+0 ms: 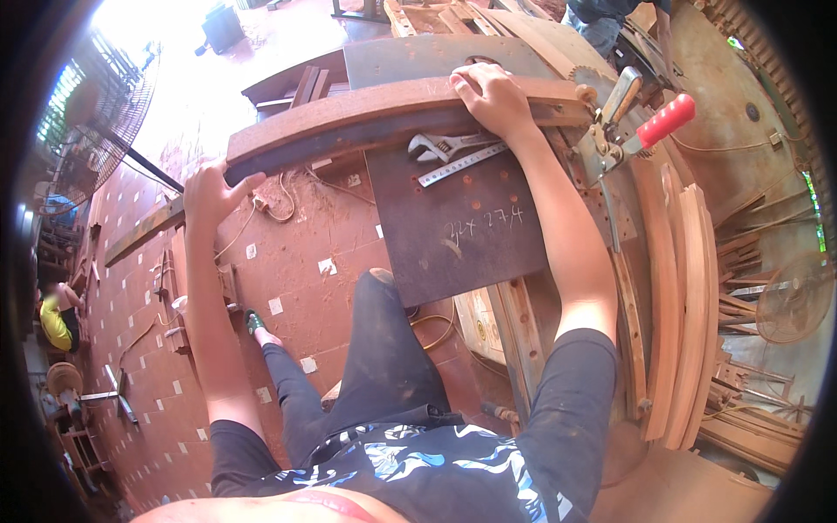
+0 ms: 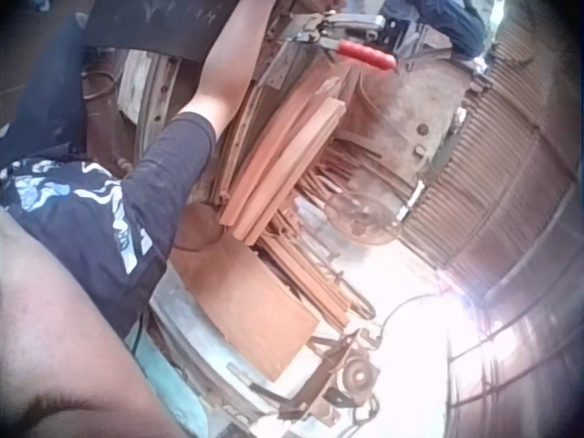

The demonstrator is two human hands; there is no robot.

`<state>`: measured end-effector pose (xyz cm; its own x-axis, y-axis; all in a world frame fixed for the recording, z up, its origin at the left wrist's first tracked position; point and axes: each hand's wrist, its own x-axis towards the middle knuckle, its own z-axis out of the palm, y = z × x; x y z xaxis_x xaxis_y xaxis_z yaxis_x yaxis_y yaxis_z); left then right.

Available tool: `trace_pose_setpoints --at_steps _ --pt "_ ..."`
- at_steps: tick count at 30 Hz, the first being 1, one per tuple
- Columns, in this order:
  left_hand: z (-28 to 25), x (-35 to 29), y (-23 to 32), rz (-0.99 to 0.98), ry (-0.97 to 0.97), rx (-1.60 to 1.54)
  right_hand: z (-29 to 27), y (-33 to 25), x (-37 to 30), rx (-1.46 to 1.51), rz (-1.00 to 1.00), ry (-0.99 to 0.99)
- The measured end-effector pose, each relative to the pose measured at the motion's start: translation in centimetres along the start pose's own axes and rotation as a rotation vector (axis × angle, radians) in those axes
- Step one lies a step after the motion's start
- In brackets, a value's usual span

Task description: The person repeatedly rubs a curved wooden piece against a stationary surface in a workshop, likely sanding or smoothing it. The hands hold the wood and move it back and forth along the surface throughout the clip.

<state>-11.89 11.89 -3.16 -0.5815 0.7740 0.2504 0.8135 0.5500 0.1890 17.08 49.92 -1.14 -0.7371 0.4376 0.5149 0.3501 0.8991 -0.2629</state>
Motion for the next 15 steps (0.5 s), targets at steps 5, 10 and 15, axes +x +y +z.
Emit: trace_pose_setpoints --at_steps 5,10,15 --pt "1.2 0.8 -0.6 -0.032 0.006 0.032 1.2 1.1 0.4 -0.047 -0.059 0.062" --pt "3.5 2.2 -1.9 0.059 0.141 -0.096 2.2 2.8 0.9 -0.11 -0.065 0.12" --pt "3.2 3.4 -1.8 0.017 0.064 -0.192 1.6 1.6 0.5 -0.053 0.0 0.151"
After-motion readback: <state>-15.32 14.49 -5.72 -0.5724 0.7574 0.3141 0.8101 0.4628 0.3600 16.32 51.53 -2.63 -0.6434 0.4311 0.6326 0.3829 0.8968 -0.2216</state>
